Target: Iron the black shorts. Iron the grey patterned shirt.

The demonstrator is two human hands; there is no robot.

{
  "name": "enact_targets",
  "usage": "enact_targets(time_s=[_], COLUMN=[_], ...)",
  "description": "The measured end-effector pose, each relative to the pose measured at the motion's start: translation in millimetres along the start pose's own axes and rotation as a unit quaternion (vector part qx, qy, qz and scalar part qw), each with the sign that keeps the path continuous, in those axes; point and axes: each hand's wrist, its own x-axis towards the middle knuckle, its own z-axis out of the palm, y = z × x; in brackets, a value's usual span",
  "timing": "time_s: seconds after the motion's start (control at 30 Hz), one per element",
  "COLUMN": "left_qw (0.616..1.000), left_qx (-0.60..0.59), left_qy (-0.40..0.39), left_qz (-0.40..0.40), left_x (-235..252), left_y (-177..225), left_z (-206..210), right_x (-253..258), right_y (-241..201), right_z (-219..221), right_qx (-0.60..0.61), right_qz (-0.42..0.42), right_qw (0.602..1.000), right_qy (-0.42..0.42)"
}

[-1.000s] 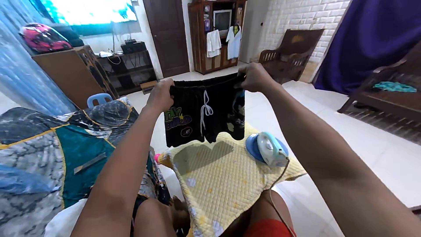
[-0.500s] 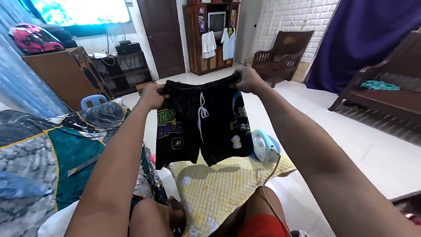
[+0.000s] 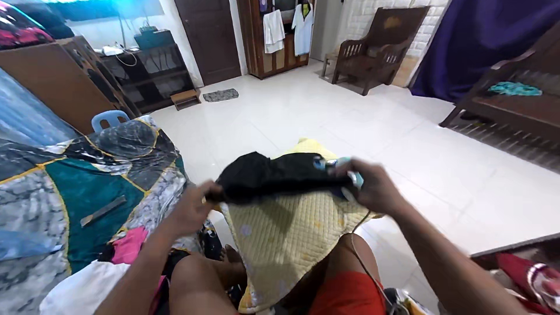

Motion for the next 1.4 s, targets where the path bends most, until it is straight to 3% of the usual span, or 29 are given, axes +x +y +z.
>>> enact_targets(time_s=[0.17,0.27,0.43,0.63,0.7,0.83,0.9,1.0,1.07,1.23,1.4], left_qw=[0.972,0.956,0.972,0.973,0.976,0.955,0.936,0.913,0.9,0.889,0.838], left_qx=[-0.065,-0.066,-0.11,-0.115,-0.121,-0.113,-0.077,-0.008,0.013,0.091,0.126], left_qy=[-0.189,-0.223,-0.141,-0.117,-0.061,0.128,0.161,0.129,0.13,0.134,0.202], left_qz=[-0.124,-0.181,-0.152,-0.163,-0.173,-0.241,-0.302,-0.388,-0.416,-0.429,-0.49], left_x=[-88.2,-110.6,-119.0,-89.9,-73.0,-29.8,-10.8,-1.1,2.4,3.3,12.3], left_y=[-28.5,-36.5,-49.3,-55.4,-62.5,-90.8,-116.4,-151.7,-157.6,-141.7,-111.8], left_z=[106.8,139.1,149.2,141.0,137.4,136.5,146.8,173.6,182.7,180.8,176.7], right_x=[-109.9,-137.1,-115.6,-52.0,-30.5,8.4,18.9,17.4,16.8,14.0,18.5], right_y=[29.6,44.0,44.9,43.6,48.8,78.4,108.7,139.1,138.0,132.8,104.3], right_z=[83.7,109.0,106.1,108.0,115.2,143.7,169.1,207.1,217.1,219.5,216.1], right_qx=[0.091,0.05,0.108,0.099,0.114,0.162,0.088,-0.101,-0.167,-0.194,-0.223], right_qz=[0.117,0.179,0.171,0.111,0.102,0.134,0.217,0.352,0.365,0.345,0.391], right_qw=[0.973,0.956,0.956,0.974,0.977,0.975,0.971,0.927,0.913,0.915,0.893], right_qy=[-0.174,-0.226,-0.213,-0.171,-0.149,-0.068,-0.05,-0.085,-0.08,-0.081,0.001])
